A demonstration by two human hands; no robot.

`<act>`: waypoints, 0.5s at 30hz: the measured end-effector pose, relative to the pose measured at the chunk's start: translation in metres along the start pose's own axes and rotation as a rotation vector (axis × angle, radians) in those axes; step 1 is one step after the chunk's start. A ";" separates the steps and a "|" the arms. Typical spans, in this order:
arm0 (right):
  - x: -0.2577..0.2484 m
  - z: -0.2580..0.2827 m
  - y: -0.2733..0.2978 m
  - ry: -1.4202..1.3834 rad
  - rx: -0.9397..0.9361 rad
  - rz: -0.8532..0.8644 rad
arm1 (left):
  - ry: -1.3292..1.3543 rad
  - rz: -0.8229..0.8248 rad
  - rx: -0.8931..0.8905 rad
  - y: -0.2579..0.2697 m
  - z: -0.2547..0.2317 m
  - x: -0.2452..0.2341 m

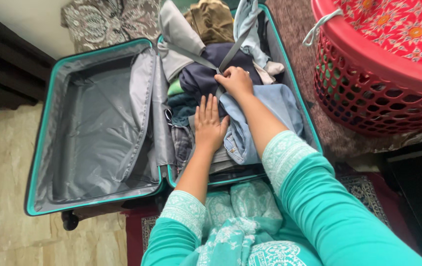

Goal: The person packs various items of clothing from a laundry basket into a suitcase, folding each item such as jeans, shirts, and tops before placing them inside.

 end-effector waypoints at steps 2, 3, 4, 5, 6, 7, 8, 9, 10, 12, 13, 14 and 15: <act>-0.003 -0.003 -0.001 -0.015 0.034 0.038 | 0.012 -0.005 -0.004 0.000 -0.003 -0.001; 0.001 -0.009 -0.002 -0.038 0.084 0.115 | 0.004 0.001 -0.017 -0.001 -0.004 -0.001; 0.005 -0.013 -0.002 -0.061 0.132 0.188 | -0.005 0.003 -0.028 -0.001 -0.004 -0.001; 0.002 -0.013 -0.002 -0.055 0.133 0.195 | -0.001 0.005 -0.036 0.001 -0.005 -0.001; 0.006 -0.014 -0.003 -0.061 0.176 0.265 | 0.002 -0.001 -0.028 0.000 -0.006 -0.003; 0.011 -0.015 -0.001 -0.067 0.218 0.335 | 0.004 -0.006 -0.020 0.000 -0.008 -0.005; 0.008 -0.013 -0.002 -0.066 0.212 0.337 | 0.001 -0.011 -0.024 0.000 -0.008 -0.007; 0.008 -0.013 -0.002 -0.098 0.211 0.357 | 0.011 -0.012 -0.028 -0.001 -0.008 -0.006; 0.008 -0.014 -0.002 -0.129 0.214 0.376 | 0.022 -0.010 -0.030 -0.001 -0.009 -0.006; 0.012 -0.016 -0.004 -0.164 0.226 0.396 | 0.020 -0.011 -0.027 -0.001 -0.008 -0.006; 0.016 -0.018 -0.003 -0.200 0.241 0.415 | 0.019 -0.009 -0.022 -0.001 -0.008 -0.005; 0.018 -0.021 -0.002 -0.200 0.243 0.415 | 0.019 -0.007 -0.021 0.000 -0.008 -0.005; 0.022 -0.021 -0.002 -0.312 0.244 0.423 | 0.016 -0.010 -0.021 0.001 -0.009 -0.005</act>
Point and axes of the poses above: each hand's wrist, its own y-axis away from the middle knuckle, its own x-axis out of the palm, z = x × y, the point moved 10 cm from there along -y, towards the middle knuckle, and after that the axes turned 15 degrees about y, right-handed, at the moved point
